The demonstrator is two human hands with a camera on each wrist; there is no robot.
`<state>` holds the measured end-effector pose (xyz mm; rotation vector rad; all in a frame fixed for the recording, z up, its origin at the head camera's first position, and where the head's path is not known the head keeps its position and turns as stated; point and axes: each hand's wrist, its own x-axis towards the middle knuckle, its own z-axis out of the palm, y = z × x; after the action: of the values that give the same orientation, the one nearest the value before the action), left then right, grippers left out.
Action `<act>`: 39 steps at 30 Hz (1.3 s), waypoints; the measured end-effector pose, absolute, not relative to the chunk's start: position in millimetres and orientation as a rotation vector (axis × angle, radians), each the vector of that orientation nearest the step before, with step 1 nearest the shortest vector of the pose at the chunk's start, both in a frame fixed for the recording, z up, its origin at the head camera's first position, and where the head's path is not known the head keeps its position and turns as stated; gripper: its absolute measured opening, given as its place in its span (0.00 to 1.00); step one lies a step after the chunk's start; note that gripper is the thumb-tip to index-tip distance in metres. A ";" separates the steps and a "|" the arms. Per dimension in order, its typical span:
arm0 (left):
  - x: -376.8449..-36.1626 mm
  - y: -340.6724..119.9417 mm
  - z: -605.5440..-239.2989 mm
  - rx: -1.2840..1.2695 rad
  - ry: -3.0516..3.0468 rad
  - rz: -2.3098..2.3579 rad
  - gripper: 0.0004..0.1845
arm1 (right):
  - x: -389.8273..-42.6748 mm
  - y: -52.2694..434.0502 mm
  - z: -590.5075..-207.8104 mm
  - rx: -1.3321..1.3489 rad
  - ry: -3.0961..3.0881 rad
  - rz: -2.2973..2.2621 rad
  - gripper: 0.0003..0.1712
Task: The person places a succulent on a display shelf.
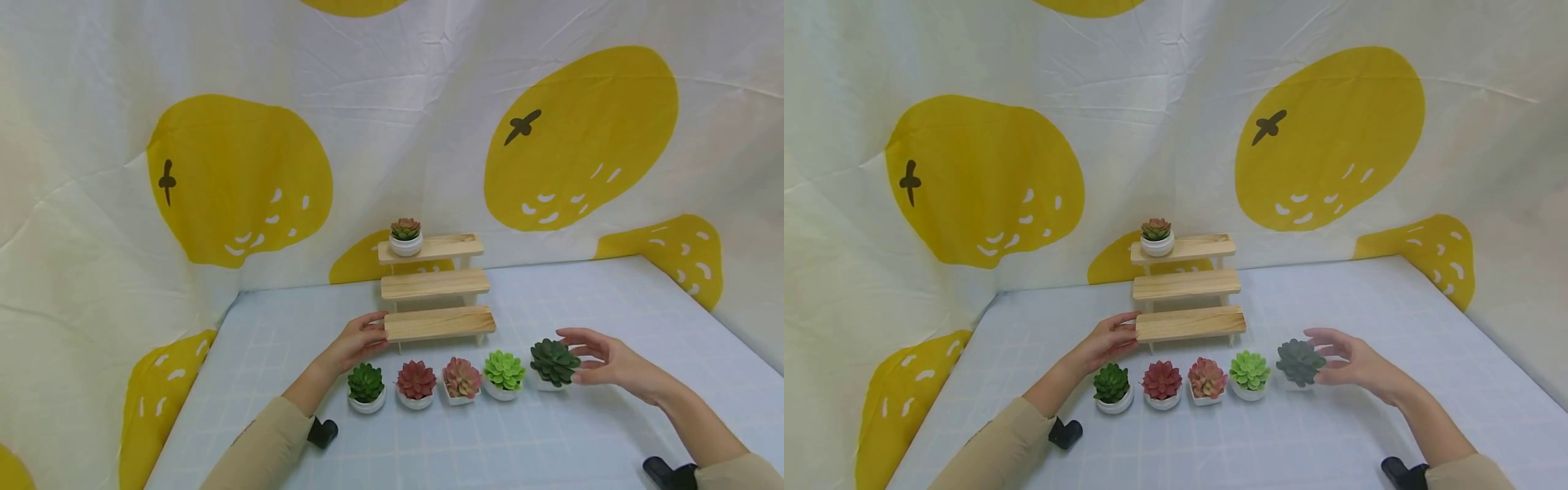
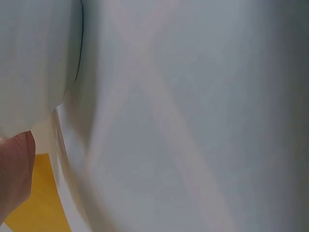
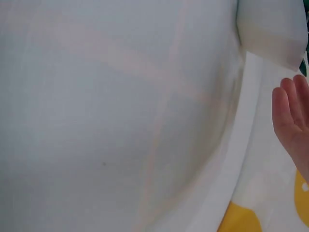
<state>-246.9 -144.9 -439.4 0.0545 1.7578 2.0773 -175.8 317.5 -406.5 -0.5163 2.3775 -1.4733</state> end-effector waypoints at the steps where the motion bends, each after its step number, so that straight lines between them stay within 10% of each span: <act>1: -246.8 -145.1 -439.3 0.054 1.756 2.079 0.29 | -176.5 317.7 -407.5 -0.505 2.370 -1.470 0.38; 39: -246.6 -143.2 -436.1 -0.007 1.753 2.086 0.28 | -185.0 308.1 -423.6 -0.518 2.241 -1.448 0.42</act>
<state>-246.6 -143.2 -436.1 -0.0065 1.7534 2.0857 -185.0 308.1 -423.6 -0.5184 2.2415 -1.4485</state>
